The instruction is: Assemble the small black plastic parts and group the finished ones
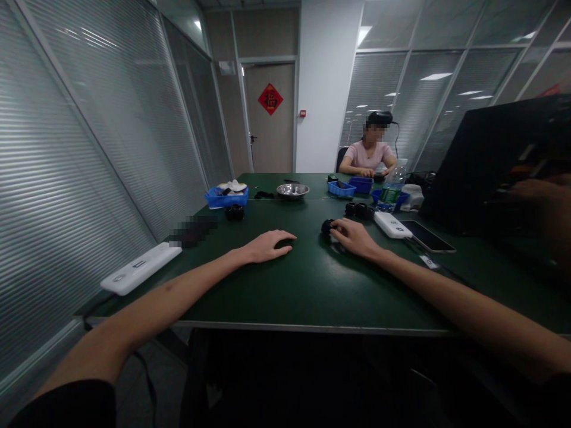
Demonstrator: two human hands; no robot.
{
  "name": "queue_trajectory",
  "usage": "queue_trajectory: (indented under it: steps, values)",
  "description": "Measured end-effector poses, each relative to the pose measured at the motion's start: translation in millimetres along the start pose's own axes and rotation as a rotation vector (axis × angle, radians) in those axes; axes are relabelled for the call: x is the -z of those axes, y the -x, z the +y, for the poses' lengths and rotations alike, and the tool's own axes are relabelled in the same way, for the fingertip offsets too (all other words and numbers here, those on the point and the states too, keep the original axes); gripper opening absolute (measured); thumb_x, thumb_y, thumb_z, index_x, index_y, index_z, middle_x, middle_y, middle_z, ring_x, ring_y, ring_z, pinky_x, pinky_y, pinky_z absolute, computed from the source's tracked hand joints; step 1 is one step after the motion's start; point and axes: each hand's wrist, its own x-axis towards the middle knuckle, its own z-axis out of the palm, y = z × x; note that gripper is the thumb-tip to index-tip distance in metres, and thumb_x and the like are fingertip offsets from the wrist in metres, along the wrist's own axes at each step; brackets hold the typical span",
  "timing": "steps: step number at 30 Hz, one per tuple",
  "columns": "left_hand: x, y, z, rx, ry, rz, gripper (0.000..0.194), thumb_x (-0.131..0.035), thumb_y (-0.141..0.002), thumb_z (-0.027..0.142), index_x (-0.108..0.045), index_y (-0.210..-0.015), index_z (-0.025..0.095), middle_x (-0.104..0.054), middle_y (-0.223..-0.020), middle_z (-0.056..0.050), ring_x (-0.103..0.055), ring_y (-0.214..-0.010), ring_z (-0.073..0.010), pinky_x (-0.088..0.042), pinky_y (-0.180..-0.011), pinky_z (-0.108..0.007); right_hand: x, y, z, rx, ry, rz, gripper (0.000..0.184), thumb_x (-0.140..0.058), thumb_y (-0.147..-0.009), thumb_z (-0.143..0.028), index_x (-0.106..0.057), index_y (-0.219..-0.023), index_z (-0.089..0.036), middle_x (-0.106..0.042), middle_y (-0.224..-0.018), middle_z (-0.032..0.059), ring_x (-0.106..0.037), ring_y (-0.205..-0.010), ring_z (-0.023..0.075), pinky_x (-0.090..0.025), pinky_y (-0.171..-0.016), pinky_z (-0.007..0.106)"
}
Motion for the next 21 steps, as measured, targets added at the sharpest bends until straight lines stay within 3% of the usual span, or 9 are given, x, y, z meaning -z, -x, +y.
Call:
queue_trajectory:
  steps: [3,5,7,11,21]
  values:
    - [-4.1,-1.7,10.5,0.006,0.091,0.008,0.067,-0.051,-0.097,0.061,-0.043,-0.153,0.025,-0.055,-0.151,-0.008,-0.052,-0.137,-0.0269,-0.042,-0.113,-0.042,-0.6,10.8,-37.6,0.279,-0.161,0.010,0.026,-0.055,-0.101,-0.037,-0.069,-0.116,-0.022,-0.061,-0.108,0.0079,-0.063,-0.092,0.0218,-0.052,-0.084,0.035]
    - [-6.9,-2.6,17.8,-0.003,0.149,0.020,0.076,-0.060,-0.092,0.064,-0.041,-0.154,0.024,-0.056,-0.148,-0.011,-0.054,-0.133,-0.0291,-0.044,-0.110,-0.044,-0.1,17.4,-59.7,0.385,-0.232,-0.010,0.023,-0.057,-0.101,-0.036,-0.068,-0.116,-0.022,-0.059,-0.107,0.0078,-0.061,-0.092,0.0221,-0.053,-0.082,0.036]
    - [-8.9,-3.1,23.7,-0.025,0.167,0.033,0.075,-0.065,-0.089,0.065,-0.048,-0.147,0.021,-0.060,-0.142,-0.012,-0.058,-0.126,-0.0297,-0.046,-0.105,-0.043,1.0,22.5,-74.9,0.453,-0.267,-0.037,0.023,-0.057,-0.101,-0.035,-0.066,-0.118,-0.022,-0.058,-0.107,0.0084,-0.060,-0.094,0.0231,-0.053,-0.083,0.037]
    - [-9.3,-3.6,29.0,-0.063,0.160,0.040,0.058,-0.064,-0.090,0.063,-0.063,-0.127,0.018,-0.067,-0.122,-0.011,-0.063,-0.110,-0.0271,-0.049,-0.096,-0.039,2.8,27.8,-83.6,0.482,-0.273,-0.045,0.022,-0.058,-0.101,-0.036,-0.065,-0.116,-0.021,-0.057,-0.107,0.0084,-0.059,-0.094,0.0236,-0.053,-0.083,0.039]
    - [-6.9,-3.5,30.7,-0.082,0.174,0.029,0.051,-0.062,-0.093,0.061,-0.064,-0.122,0.019,-0.067,-0.116,-0.010,-0.063,-0.103,-0.0252,-0.048,-0.088,-0.036,2.3,26.9,-80.1,0.509,-0.300,-0.013,0.023,-0.054,-0.104,-0.035,-0.066,-0.117,-0.022,-0.059,-0.114,0.0100,-0.061,-0.103,0.0247,-0.054,-0.090,0.042]
